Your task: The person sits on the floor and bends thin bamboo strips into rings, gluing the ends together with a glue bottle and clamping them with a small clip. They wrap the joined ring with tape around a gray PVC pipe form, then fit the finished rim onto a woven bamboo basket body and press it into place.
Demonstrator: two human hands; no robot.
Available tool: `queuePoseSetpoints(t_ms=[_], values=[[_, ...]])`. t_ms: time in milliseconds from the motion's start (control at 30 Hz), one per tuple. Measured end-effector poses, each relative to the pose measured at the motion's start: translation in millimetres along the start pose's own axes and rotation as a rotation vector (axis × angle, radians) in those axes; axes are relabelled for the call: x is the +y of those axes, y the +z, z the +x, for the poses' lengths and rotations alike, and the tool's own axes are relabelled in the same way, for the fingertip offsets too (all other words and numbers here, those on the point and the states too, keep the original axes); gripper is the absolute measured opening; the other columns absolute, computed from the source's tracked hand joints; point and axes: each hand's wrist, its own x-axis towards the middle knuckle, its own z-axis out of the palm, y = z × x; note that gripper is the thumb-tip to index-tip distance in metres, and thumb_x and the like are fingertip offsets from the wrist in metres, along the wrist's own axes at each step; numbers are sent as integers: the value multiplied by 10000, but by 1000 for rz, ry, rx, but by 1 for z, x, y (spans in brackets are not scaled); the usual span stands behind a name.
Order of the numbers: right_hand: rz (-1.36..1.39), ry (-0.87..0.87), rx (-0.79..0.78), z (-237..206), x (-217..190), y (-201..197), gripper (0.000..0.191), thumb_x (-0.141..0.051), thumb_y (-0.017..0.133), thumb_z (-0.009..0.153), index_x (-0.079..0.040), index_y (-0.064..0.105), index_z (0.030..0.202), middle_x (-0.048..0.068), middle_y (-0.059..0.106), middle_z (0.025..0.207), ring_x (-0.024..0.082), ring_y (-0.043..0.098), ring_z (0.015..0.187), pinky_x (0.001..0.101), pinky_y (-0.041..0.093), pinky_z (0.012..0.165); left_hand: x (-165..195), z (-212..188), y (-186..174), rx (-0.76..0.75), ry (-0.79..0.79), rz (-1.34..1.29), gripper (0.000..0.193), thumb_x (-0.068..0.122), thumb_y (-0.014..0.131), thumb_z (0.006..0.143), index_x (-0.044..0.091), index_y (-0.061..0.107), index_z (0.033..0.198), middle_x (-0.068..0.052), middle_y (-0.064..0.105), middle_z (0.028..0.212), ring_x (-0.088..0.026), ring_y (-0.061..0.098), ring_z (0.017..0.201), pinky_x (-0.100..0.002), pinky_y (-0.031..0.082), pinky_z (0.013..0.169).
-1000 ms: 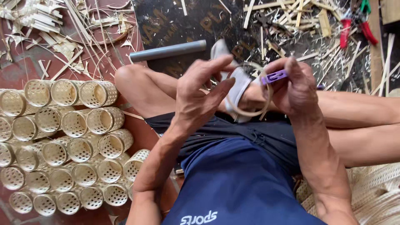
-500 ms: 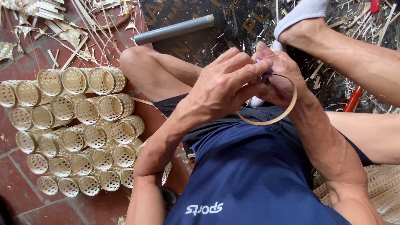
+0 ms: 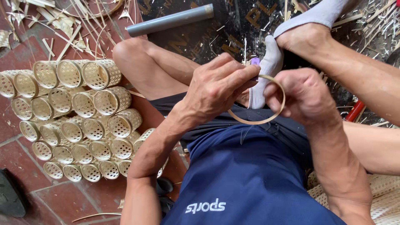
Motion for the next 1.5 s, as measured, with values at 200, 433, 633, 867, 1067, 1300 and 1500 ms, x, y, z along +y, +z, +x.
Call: queuePoseSetpoints(t_ms=[200,433,633,867,1067,1300,1500], values=[[-477,-31,218,6,-17,-12,221,-145,656,1018,51,713,1104,74,700,863,87,578,686,221,481,609,-20,22,21,-170,49,95,450,122,723,903,-13,594,1312,-80,628,1098,-252,606,947,-378,554,841],[-673,-95,193,11,-44,-27,194,-153,693,1031,37,732,1026,40,695,873,77,618,783,226,513,697,-32,48,37,-166,175,75,467,78,683,915,-72,564,1340,-134,616,1158,-253,607,977,-370,527,814],[-136,89,171,16,-39,-44,515,-437,699,987,77,728,991,86,677,701,48,505,498,186,375,436,-40,73,34,-112,258,94,412,53,706,937,-108,572,1291,-171,633,1131,-289,641,1030,-392,535,824],[48,170,79,26,-24,-44,578,-468,766,945,93,667,1043,85,630,646,58,460,423,178,305,346,-40,81,28,-115,283,80,384,29,725,918,-112,593,1251,-154,630,1072,-271,658,985,-377,575,827],[132,165,72,38,-20,-42,573,-489,685,957,49,643,1150,96,655,659,56,486,404,185,337,337,-44,82,22,-163,174,84,393,79,718,923,-95,579,1247,-148,615,1088,-280,634,974,-390,561,819],[124,191,76,30,-11,-49,536,-452,683,1017,82,639,1000,119,630,634,70,471,399,197,328,345,-51,79,22,-235,169,37,397,84,708,889,-82,605,1236,-97,575,1017,-245,580,905,-338,521,723],[139,178,-5,31,-11,-48,535,-450,706,993,82,654,983,132,641,640,73,468,402,200,332,343,-52,85,15,-210,346,115,348,78,719,873,-84,614,1163,-88,571,966,-217,579,868,-337,506,716]])
